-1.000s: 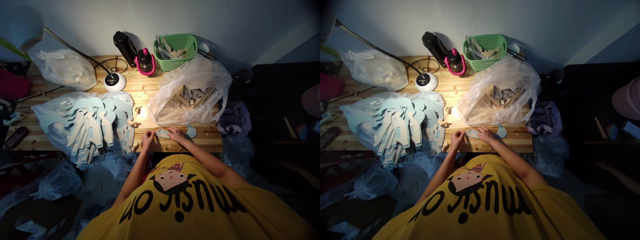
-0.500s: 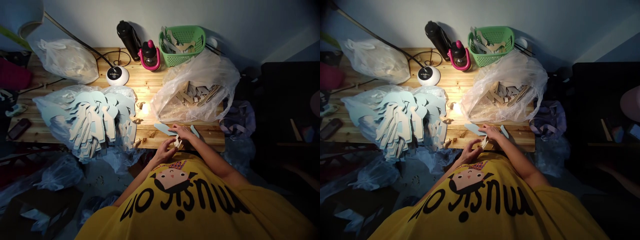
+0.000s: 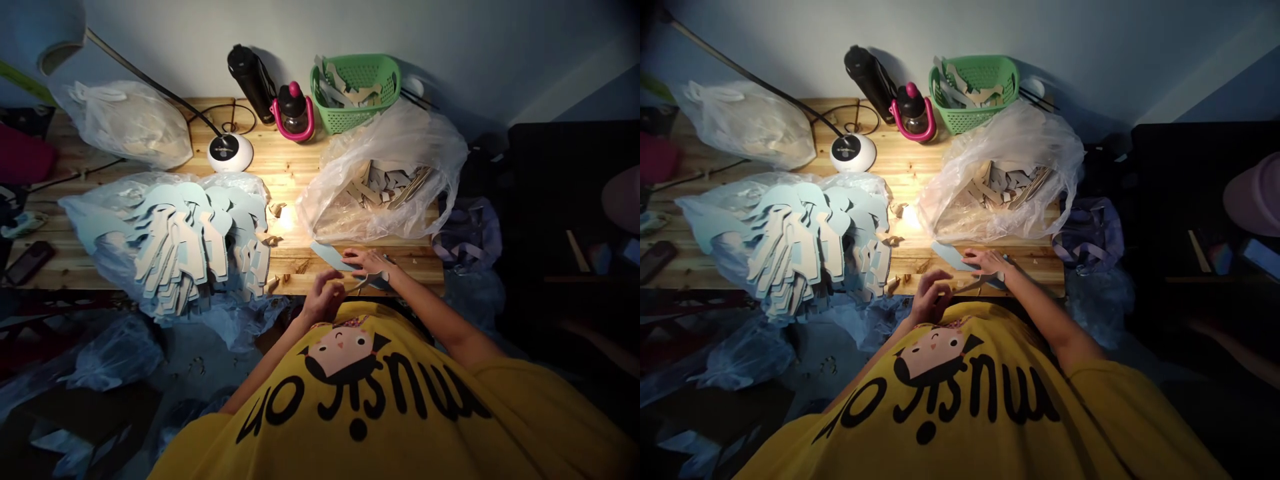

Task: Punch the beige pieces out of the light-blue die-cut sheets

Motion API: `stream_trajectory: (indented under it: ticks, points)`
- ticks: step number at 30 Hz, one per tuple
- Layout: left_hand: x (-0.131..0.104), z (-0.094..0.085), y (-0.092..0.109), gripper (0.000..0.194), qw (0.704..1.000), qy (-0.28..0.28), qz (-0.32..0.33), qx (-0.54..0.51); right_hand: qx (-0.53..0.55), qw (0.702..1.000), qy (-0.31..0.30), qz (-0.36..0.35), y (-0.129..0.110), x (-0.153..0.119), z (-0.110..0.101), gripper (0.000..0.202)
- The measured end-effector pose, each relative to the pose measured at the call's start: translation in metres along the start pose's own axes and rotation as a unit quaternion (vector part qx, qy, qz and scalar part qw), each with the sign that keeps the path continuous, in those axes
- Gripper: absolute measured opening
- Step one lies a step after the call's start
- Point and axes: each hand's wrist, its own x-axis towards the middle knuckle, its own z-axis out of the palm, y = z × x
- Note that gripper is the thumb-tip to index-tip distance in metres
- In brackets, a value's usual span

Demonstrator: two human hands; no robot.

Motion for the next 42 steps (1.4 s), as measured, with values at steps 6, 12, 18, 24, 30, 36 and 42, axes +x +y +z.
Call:
stream_trajectory:
  ticks: [6, 12, 18, 24, 30, 36, 42]
  points:
    - [0.024, -0.024, -0.046, 0.027, 0.987, 0.054, -0.134, -0.073, 0.356, 0.928, 0.07, 0.084, -0.002, -0.017, -0.006, 0.064]
    - [0.035, -0.025, -0.106, 0.032, 0.973, 0.05, -0.205, -0.095, 0.387, 0.916, 0.028, 0.099, -0.002, -0.022, 0.013, 0.05]
    - [0.053, -0.009, -0.145, 0.014, 0.989, -0.028, -0.142, 0.03, 0.303, 0.931, 0.13, 0.155, 0.01, -0.017, 0.048, 0.036]
    - [0.017, 0.008, -0.145, 0.012, 0.976, -0.052, -0.167, 0.13, 0.279, 0.927, 0.187, 0.168, 0.027, -0.026, 0.06, 0.028]
    - [-0.013, 0.009, -0.134, 0.012, 0.974, 0.038, -0.196, 0.107, 0.306, 0.919, 0.202, 0.144, 0.023, -0.039, 0.062, 0.044]
    - [-0.011, 0.009, -0.14, 0.013, 0.969, 0.011, -0.224, 0.102, 0.243, 0.942, 0.188, 0.139, 0.005, -0.054, 0.067, 0.028]
    - [-0.005, 0.013, -0.143, 0.012, 0.961, 0.002, -0.237, 0.14, 0.197, 0.949, 0.214, 0.121, 0.002, -0.053, 0.067, 0.016]
